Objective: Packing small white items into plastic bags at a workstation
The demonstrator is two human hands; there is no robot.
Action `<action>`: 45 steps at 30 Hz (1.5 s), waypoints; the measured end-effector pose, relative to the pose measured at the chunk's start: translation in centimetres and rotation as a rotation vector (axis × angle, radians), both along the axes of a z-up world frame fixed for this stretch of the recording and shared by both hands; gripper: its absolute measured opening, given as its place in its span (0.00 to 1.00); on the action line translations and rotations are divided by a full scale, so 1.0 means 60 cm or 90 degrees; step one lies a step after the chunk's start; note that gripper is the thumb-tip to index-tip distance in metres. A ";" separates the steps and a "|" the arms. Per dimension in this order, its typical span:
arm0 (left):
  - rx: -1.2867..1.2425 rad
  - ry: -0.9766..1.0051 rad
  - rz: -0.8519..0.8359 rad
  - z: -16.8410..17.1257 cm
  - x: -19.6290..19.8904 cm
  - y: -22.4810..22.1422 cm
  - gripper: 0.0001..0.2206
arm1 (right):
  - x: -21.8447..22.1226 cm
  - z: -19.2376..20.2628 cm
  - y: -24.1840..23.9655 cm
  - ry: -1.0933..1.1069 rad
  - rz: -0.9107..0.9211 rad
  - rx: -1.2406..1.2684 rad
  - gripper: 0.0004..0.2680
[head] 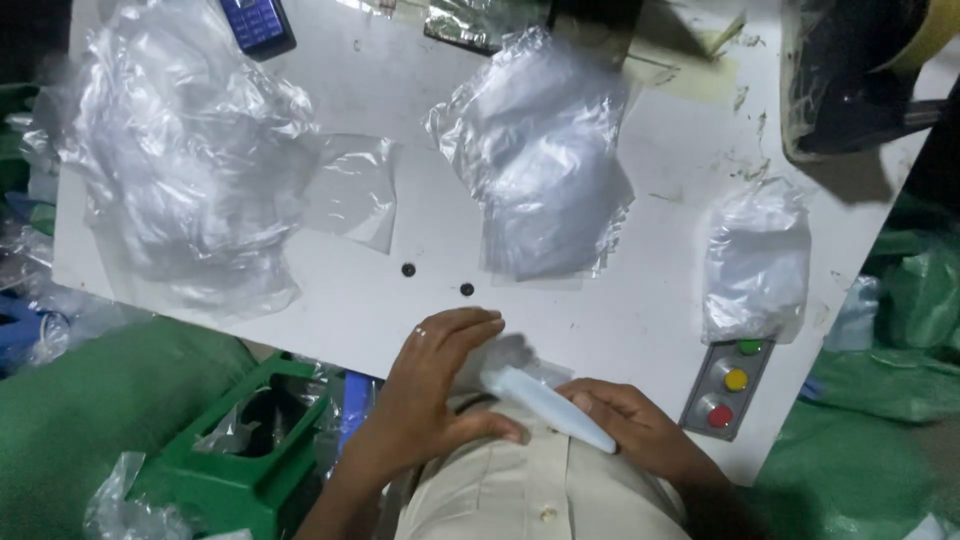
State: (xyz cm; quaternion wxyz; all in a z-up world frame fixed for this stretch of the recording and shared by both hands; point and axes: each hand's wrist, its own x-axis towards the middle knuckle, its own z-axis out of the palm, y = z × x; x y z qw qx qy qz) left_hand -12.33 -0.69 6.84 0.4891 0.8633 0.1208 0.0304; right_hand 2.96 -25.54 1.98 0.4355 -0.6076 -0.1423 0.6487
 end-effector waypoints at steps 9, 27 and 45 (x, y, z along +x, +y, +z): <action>0.335 -0.104 0.231 -0.068 0.040 -0.066 0.26 | 0.015 0.101 0.118 -0.085 -0.352 -0.222 0.12; -0.034 -0.065 0.558 -0.046 0.115 0.049 0.08 | 0.010 0.069 0.156 -0.004 -0.569 0.041 0.17; -0.299 -0.116 0.487 -0.066 0.084 0.072 0.03 | 0.012 0.125 0.174 -0.235 -0.321 0.070 0.20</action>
